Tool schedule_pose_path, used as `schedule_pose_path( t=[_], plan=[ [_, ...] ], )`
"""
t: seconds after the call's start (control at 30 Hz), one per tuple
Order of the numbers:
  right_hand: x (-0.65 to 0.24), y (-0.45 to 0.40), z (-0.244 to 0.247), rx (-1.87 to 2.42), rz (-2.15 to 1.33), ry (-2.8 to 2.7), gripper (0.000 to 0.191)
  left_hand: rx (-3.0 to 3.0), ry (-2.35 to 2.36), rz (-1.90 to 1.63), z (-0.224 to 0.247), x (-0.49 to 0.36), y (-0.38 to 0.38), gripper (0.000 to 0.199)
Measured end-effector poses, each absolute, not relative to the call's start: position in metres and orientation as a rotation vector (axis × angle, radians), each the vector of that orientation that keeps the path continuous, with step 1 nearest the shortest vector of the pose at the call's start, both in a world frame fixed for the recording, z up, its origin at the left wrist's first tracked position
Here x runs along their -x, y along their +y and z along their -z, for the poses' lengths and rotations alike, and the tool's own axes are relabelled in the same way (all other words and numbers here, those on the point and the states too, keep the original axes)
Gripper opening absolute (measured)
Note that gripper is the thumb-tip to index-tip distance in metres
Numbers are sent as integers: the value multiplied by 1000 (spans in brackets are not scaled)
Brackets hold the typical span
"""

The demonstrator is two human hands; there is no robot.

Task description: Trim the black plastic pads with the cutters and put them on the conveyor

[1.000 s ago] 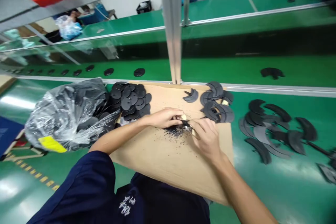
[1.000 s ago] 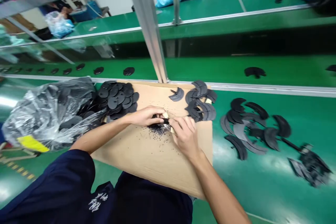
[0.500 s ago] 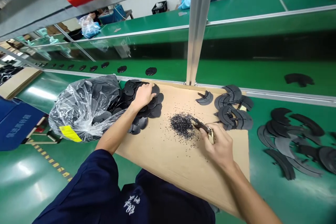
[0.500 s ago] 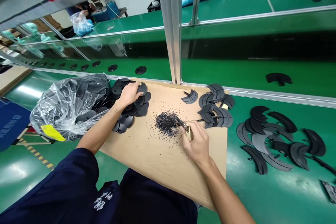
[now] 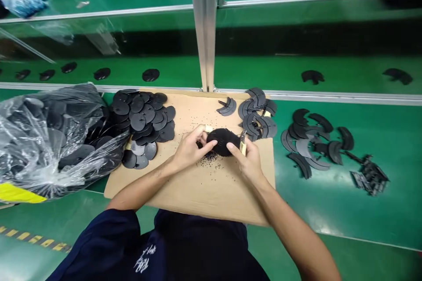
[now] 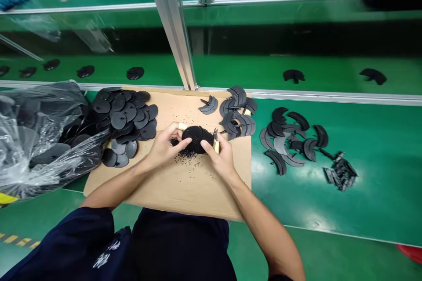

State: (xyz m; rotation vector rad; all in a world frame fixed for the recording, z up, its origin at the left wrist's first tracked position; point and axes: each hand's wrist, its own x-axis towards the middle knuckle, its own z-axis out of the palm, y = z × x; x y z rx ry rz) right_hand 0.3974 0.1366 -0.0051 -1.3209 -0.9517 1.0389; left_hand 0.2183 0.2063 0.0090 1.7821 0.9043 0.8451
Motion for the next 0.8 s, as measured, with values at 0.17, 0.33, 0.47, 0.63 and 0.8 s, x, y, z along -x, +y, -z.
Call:
schedule_pose_path(
  t=[0.17,0.33,0.47,0.63,0.8],
  plan=[
    [-399,134,3,1331,-1059,-991,46,-1909,941,-865,-5,-219,208,19],
    [-398,134,4,1349,-997,-1082,44,-1663,808,-859,8,-223,204,22],
    [-397,132,5,1406,-841,-1163,34,-1630,758,-882,11,-220,203,22],
    [-400,132,3,1440,-661,-1281,23,-2019,703,-927,4,-212,205,24],
    [-399,132,1,1417,-664,-1304,21,-1799,758,-840,7,-214,201,37]
  ],
)
